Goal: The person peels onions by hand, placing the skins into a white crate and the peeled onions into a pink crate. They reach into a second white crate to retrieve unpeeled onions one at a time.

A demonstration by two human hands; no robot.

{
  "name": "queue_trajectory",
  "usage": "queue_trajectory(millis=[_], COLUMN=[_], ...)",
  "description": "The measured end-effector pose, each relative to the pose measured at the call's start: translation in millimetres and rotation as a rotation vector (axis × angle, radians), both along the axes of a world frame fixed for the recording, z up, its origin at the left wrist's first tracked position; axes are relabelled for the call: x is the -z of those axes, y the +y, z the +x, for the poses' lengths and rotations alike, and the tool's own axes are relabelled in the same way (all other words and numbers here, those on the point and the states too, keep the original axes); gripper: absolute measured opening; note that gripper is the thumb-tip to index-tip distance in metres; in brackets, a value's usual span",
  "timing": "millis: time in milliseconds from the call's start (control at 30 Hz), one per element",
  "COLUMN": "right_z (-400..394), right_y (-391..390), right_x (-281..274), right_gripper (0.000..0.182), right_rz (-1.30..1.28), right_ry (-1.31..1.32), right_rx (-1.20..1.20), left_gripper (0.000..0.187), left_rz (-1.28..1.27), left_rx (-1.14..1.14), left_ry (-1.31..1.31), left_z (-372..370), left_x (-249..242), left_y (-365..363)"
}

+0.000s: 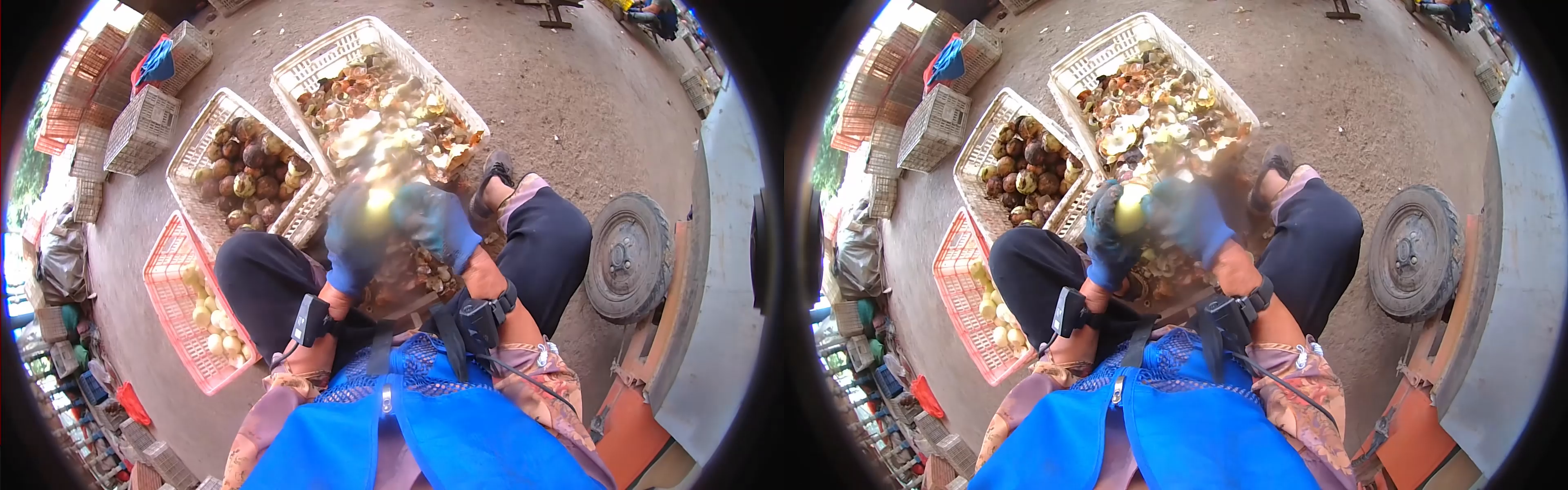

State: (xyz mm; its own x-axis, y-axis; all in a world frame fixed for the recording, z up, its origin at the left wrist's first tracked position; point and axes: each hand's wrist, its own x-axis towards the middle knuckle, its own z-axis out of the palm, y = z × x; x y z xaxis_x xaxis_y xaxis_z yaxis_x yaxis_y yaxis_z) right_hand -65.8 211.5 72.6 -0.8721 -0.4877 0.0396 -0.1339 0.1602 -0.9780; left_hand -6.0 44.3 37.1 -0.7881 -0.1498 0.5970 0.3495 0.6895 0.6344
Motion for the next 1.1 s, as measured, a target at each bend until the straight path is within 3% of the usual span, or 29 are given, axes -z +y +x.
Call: queue_trajectory(millis=[33,133,200,233,300,333,400,433,467,500,533,600,633,667,733,767,833,900,933,967,1000,1100], right_z=[0,-4,-9,-9,-7,-6,-4,-8,-17,-22,-24,-27,-36,-33,-26,-29,-27,-23,-19,-16,-17,-21], right_y=[0,1,-2,-2,-2,-2,0,0,1,2,3,6,4,1,0,2,8,10,11,10,9,5], right_x=[0,11,40,41,42,29,-6,11,43,60,53,34,76,68,47,32,31,27,16,11,13,32], right_gripper=[0.006,0.006,0.008,0.008,0.009,0.009,0.010,0.010,0.013,0.016,0.016,0.015,0.010,0.010,0.008,0.010,0.008,0.006,0.003,0.004,0.004,0.010], right_rz=[-0.001,-0.049,0.244,0.244,0.685,0.686,0.366,0.366,0.395,0.423,0.427,0.337,-0.104,-0.106,-0.111,0.005,0.044,0.078,-0.058,-0.193,-0.195,-0.239], right_ry=[-0.002,-0.125,0.590,0.588,1.050,1.047,0.077,0.074,0.264,0.456,0.455,-0.024,-0.253,-0.252,0.226,0.581,0.565,0.552,0.115,-0.322,-0.321,-0.404], right_rx=[0.002,-0.045,0.035,0.038,0.098,0.100,0.112,0.117,0.146,0.173,0.174,0.237,0.189,0.185,0.033,-0.073,-0.138,-0.203,-0.195,-0.182,-0.184,-0.165], left_gripper=[0.068,0.068,0.069,0.069,0.069,0.069,0.070,0.070,0.070,0.069,0.068,0.068,0.069,0.071,0.077,0.077,0.078,0.084,0.084,0.070,0.063,0.064], left_rz=[-0.097,-0.073,-0.023,0.026,0.023,0.020,0.020,0.023,0.024,0.293,0.564,0.587,0.607,0.625,0.661,0.629,0.602,0.778,0.776,0.830,0.884,0.793], left_rx=[-0.008,-0.009,-0.002,0.004,0.017,0.028,0.033,0.036,0.040,0.097,0.152,0.174,0.193,0.210,0.193,0.230,0.269,0.402,0.401,0.391,0.382,0.403], left_ry=[0.087,0.079,0.068,0.057,0.054,0.051,0.023,-0.002,-0.003,-0.044,-0.087,-0.130,-0.173,-0.215,-0.211,-0.232,-0.254,-0.388,-0.387,-0.379,-0.371,-0.319], left_z=[-2,1,3,3,3,4,6,6,8,9,11,14,16,17,9,4,3,5,6,7,8,8], left_x=[0,-2,4,5,5,5,5,5,5,5,5,8,11,14,16,13,2,-15,-18,-20,-22,-8], left_y=[0,3,3,3,4,4,3,3,5,7,9,1,-6,-12,-16,-17,-17,-18,-16,-13,-12,-15])
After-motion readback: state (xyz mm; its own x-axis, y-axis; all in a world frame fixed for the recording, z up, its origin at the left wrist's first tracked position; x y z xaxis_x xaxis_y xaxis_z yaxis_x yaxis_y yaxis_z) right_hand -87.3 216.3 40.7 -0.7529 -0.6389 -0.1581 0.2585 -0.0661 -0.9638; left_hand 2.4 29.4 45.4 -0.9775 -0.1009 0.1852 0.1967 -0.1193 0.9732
